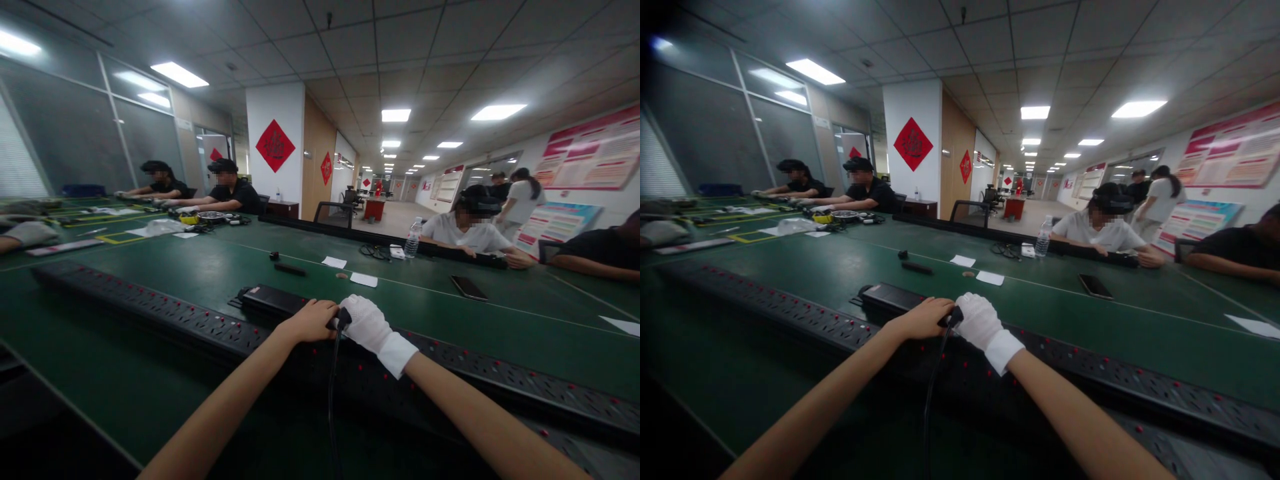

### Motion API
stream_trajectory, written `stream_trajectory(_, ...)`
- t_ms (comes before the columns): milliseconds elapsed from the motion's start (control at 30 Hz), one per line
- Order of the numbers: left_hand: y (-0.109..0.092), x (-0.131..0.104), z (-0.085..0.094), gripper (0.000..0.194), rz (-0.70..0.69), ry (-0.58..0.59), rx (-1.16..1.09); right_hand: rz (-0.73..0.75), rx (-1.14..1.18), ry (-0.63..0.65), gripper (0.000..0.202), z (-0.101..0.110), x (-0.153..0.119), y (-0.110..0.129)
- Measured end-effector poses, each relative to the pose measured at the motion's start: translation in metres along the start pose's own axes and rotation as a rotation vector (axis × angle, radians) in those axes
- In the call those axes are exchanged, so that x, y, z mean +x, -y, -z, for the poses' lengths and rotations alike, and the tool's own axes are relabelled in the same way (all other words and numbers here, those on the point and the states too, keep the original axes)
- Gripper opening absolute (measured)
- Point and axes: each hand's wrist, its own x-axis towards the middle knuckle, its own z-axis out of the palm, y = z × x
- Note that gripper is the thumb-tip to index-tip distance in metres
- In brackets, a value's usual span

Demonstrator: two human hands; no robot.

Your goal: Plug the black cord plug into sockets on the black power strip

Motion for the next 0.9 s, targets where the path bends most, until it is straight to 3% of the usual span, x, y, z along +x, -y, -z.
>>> stream_trajectory(100,-0.0004,0.0004,-0.0005,0.049,0.019,0.0,-0.004,0.007,0.018,-0.006,0.026,-0.0003,-0.0004,-0.0003)
stream_trajectory(233,-0.0002,0.0003,-0.0027,0.072,0.047,-0.015,-0.012,0.025,0.039,-0.01,0.028,-0.0011,-0.0006,0.0003)
stream_trajectory(333,0.0,-0.0003,-0.0037,0.079,0.054,-0.024,-0.021,0.043,0.039,0.0,0.026,-0.0019,0.0006,0.0005)
stream_trajectory(633,0.0,-0.0003,-0.0018,0.057,0.043,-0.027,-0.041,0.083,0.019,0.027,0.022,0.0019,0.0015,-0.0004)
stream_trajectory(900,-0.0001,0.0007,-0.0029,0.05,0.066,-0.022,-0.034,0.051,-0.03,0.03,0.023,0.0069,0.001,0.0071)
